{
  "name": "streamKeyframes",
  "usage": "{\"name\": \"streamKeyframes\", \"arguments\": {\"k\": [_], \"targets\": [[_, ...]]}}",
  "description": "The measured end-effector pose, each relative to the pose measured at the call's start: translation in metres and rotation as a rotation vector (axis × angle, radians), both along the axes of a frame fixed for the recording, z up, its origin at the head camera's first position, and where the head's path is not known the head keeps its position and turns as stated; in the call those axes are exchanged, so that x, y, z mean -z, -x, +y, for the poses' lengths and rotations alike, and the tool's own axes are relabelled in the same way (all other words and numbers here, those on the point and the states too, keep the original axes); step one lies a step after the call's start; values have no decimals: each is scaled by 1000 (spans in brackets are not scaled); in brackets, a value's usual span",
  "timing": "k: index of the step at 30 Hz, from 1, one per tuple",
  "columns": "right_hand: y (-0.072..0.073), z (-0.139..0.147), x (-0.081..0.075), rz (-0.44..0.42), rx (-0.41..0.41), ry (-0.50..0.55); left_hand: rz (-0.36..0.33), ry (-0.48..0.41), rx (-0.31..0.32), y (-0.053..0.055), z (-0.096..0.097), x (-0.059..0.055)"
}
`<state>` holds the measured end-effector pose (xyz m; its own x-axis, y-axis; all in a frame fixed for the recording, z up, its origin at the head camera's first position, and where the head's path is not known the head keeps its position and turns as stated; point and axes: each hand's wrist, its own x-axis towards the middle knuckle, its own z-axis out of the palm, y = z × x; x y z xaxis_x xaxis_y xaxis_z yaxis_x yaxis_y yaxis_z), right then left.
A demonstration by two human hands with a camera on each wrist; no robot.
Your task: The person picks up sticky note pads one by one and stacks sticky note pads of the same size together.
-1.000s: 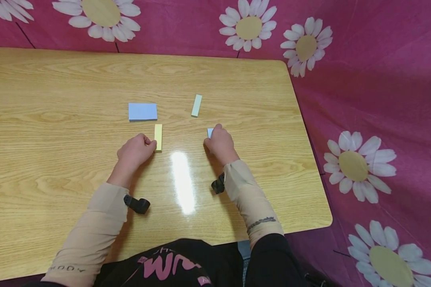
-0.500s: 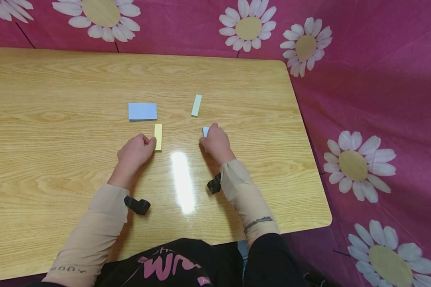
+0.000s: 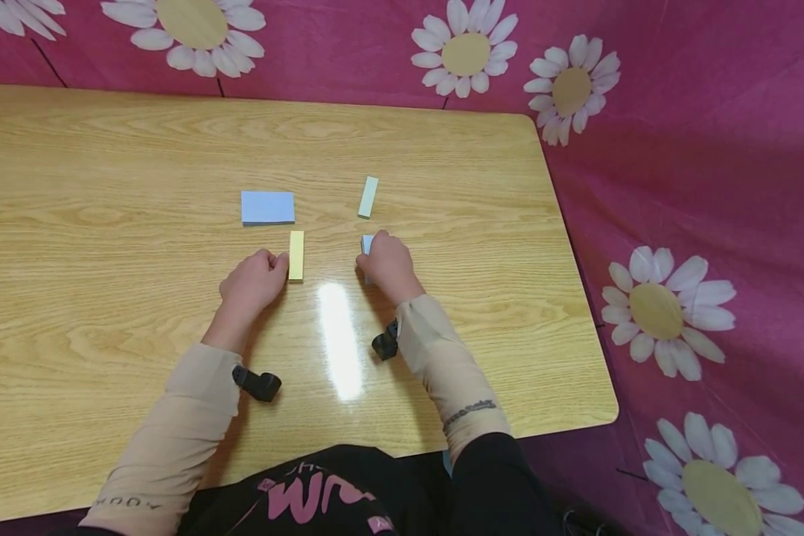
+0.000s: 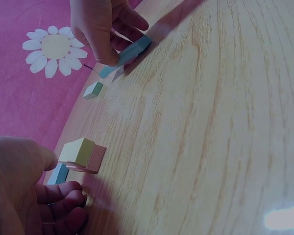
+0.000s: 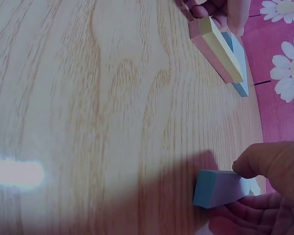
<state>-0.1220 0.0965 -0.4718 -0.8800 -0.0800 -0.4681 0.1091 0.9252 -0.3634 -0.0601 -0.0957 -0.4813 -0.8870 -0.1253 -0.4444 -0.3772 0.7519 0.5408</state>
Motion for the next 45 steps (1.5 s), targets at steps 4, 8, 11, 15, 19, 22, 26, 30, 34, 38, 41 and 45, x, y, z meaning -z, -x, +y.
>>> {"name": "streamKeyframes", "arguments": {"k": [4,8,11,15,19,22,26,30,34,38,41,45], "targets": [[0,-3,-2,-6,-7,-16,-6,4,2,1,0,0],[0,-8,-6,-22,4,-10,-4,9,6,1,-1,0],[0,-14,-8,-25,-3,-1,-2,11,7,1,-1,0],[1,-23,-11,-31,-23,14,1,11,6,1,-1,0],[0,-33,-13,-52,-31,24,3,9,1,1,0,2],[-1,-40,-13,-58,-35,38,7,12,-2,2,0,2],[-1,-47,-14,-38,-47,62,13,13,-4,2,-1,3],[-1,-55,-16,-13,-82,46,17,9,-5,2,-1,2],[-1,-63,-18,-6,-100,32,20,13,-4,1,-1,3],[-1,-72,-19,-5,-103,23,20,18,-3,2,-2,4],[-1,-78,-19,-6,-98,22,17,19,-3,2,-2,4],[-1,-83,-16,3,-98,12,13,17,-7,2,-1,4]]}}
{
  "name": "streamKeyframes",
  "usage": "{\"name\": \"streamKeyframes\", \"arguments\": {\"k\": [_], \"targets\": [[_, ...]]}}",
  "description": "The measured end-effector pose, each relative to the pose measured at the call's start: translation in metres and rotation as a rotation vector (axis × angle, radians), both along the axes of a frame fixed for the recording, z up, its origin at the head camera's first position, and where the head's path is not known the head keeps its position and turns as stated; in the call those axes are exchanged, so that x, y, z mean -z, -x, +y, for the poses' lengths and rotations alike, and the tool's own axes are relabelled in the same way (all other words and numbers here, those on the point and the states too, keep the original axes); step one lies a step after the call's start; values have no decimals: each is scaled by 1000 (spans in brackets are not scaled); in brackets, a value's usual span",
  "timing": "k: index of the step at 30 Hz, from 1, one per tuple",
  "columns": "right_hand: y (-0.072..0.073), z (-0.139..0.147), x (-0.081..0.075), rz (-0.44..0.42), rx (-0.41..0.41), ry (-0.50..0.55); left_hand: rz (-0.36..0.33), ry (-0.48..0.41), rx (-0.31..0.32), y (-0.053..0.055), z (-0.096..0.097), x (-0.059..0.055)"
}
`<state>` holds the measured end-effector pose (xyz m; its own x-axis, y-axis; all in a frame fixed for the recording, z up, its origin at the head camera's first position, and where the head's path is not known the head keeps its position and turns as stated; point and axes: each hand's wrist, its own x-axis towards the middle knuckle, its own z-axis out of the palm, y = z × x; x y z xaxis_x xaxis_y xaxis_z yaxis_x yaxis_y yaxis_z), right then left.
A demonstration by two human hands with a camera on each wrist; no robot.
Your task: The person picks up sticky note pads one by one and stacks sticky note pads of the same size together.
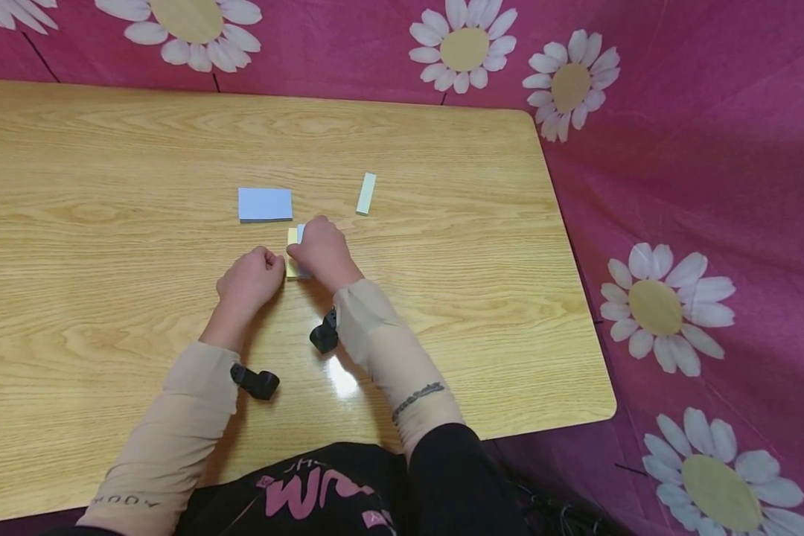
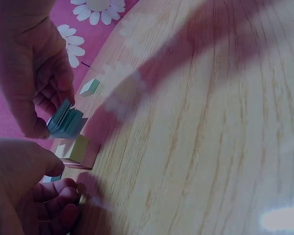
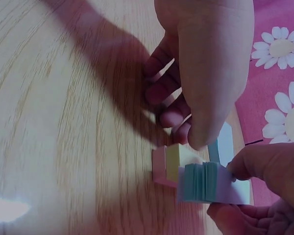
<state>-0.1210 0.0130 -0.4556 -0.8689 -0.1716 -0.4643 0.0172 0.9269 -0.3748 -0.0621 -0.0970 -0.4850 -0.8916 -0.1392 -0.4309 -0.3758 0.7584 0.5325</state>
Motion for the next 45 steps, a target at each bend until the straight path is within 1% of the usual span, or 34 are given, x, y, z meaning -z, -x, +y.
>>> {"name": "streamKeyframes", "arguments": {"k": [6,15,20,27,34,45], "targets": [[0,-6,2,6,-11,-10,-3,-9,-9,0,1,0],[-1,-12,-2,10,-7,11,26,11,-15,0,0,2],[-1,-15,1,25,-25,-12,37,13,-20,0,0,3],[-2,-17,1,20,-7,-22,39,15,-22,0,0,4],[-3,-18,2,-1,15,-5,45,15,-21,0,-1,3],[-3,-18,5,5,10,4,40,12,-27,0,-2,5]]}}
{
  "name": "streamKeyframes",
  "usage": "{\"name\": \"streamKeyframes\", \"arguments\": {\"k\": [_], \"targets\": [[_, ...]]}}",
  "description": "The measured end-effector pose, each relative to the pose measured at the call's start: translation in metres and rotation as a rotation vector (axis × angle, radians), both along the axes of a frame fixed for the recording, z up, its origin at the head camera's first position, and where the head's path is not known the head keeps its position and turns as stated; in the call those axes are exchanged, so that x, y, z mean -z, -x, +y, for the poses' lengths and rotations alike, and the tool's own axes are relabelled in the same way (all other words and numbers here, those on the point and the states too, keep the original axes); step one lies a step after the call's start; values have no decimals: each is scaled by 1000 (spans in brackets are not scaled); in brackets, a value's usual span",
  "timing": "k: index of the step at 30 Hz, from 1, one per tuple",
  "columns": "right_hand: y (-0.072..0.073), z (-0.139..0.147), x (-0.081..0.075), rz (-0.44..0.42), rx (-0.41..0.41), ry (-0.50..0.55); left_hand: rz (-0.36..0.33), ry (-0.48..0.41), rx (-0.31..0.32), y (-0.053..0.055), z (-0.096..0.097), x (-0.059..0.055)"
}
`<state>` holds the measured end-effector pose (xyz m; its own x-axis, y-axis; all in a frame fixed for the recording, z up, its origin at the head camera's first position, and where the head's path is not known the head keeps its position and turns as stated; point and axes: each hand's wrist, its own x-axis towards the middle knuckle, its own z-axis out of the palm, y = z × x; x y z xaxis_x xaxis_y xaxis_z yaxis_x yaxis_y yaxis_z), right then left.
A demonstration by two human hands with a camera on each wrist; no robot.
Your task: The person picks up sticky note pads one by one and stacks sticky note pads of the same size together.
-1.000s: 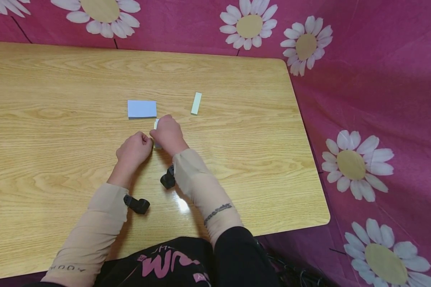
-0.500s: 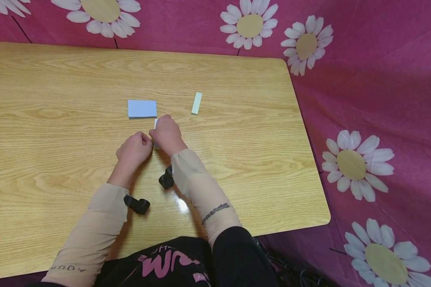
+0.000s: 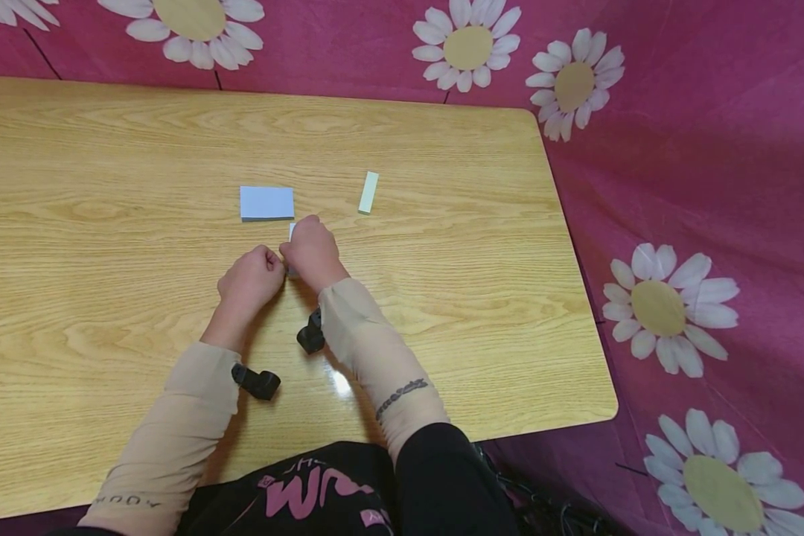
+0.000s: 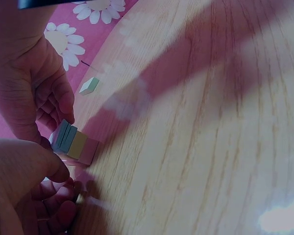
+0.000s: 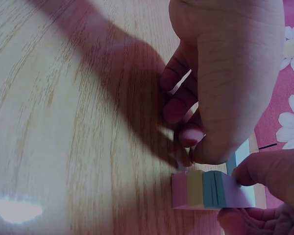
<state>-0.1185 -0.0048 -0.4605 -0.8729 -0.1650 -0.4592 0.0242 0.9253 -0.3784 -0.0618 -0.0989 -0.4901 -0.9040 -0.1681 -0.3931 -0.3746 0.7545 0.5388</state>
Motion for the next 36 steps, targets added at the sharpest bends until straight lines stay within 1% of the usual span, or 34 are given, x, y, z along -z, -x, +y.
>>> {"name": "streamKeyframes", "arguments": {"k": [7,18,23,29,36], "targets": [[0,1,0,-2,-4,17,-7,2,1,0,0,0],[0,1,1,-18,10,44,11,5,5,0,0,0],[1,2,3,-18,4,47,14,7,8,0,0,-1],[0,5,4,-2,12,60,5,5,9,0,0,0],[1,14,6,49,9,73,-16,8,21,1,0,-1]]}}
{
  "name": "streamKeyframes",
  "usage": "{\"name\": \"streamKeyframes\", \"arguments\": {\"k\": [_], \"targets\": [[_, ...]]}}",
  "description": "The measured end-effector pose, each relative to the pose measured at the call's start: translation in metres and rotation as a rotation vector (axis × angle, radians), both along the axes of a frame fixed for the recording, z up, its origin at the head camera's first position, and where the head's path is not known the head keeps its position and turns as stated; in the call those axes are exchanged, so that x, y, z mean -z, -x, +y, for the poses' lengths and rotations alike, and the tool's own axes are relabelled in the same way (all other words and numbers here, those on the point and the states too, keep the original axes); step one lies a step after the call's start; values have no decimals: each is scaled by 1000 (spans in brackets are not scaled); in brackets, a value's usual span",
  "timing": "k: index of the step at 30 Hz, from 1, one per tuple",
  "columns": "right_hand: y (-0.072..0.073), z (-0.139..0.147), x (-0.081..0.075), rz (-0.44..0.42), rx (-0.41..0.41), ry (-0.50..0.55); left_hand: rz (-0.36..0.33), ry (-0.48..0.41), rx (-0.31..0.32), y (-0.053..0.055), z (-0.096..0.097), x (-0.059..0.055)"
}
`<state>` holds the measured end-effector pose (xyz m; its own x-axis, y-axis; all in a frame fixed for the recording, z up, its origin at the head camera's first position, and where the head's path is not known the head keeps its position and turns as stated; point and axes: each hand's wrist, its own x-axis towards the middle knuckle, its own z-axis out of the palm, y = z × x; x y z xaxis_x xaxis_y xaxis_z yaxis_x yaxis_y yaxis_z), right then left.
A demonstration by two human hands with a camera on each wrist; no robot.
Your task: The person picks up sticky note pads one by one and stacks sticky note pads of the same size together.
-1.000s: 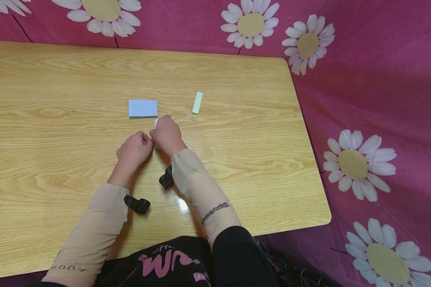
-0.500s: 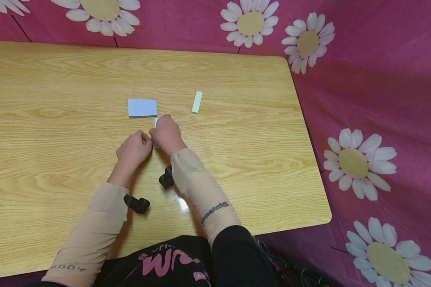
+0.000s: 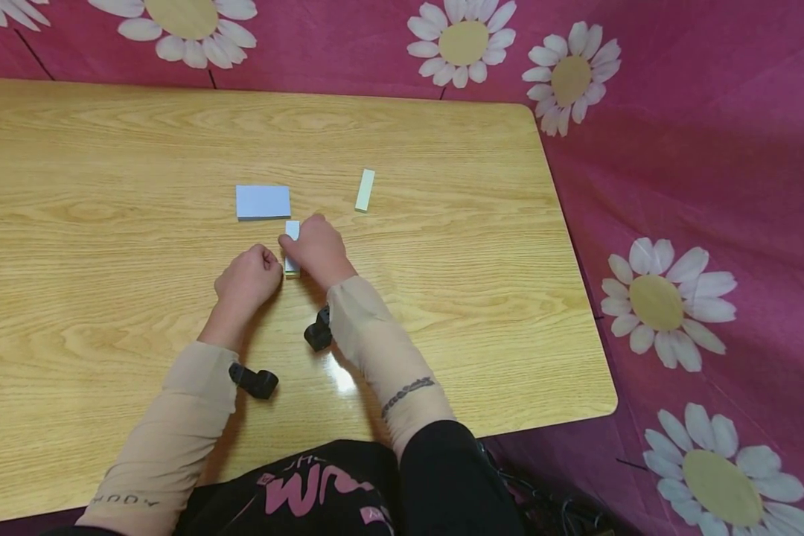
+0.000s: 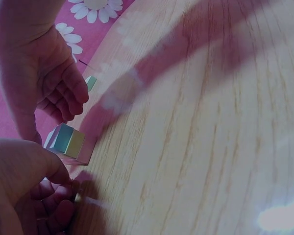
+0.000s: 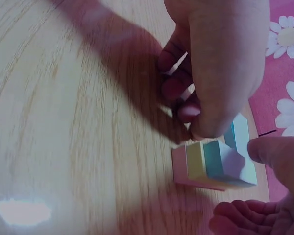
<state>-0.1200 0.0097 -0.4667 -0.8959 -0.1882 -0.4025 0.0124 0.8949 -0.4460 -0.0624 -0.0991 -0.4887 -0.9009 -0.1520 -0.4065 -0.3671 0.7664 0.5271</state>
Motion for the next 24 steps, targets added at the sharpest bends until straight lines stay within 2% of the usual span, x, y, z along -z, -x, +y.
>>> {"name": "streamKeyframes", "arguments": {"k": [7,19,24], "targets": [[3,9,-4,-48,48,31,4,-9,4,0,0,0],[9,22,-5,11,59,83,-19,-12,11,0,1,1],[12,28,-5,56,57,68,-34,-13,20,0,1,0]]}}
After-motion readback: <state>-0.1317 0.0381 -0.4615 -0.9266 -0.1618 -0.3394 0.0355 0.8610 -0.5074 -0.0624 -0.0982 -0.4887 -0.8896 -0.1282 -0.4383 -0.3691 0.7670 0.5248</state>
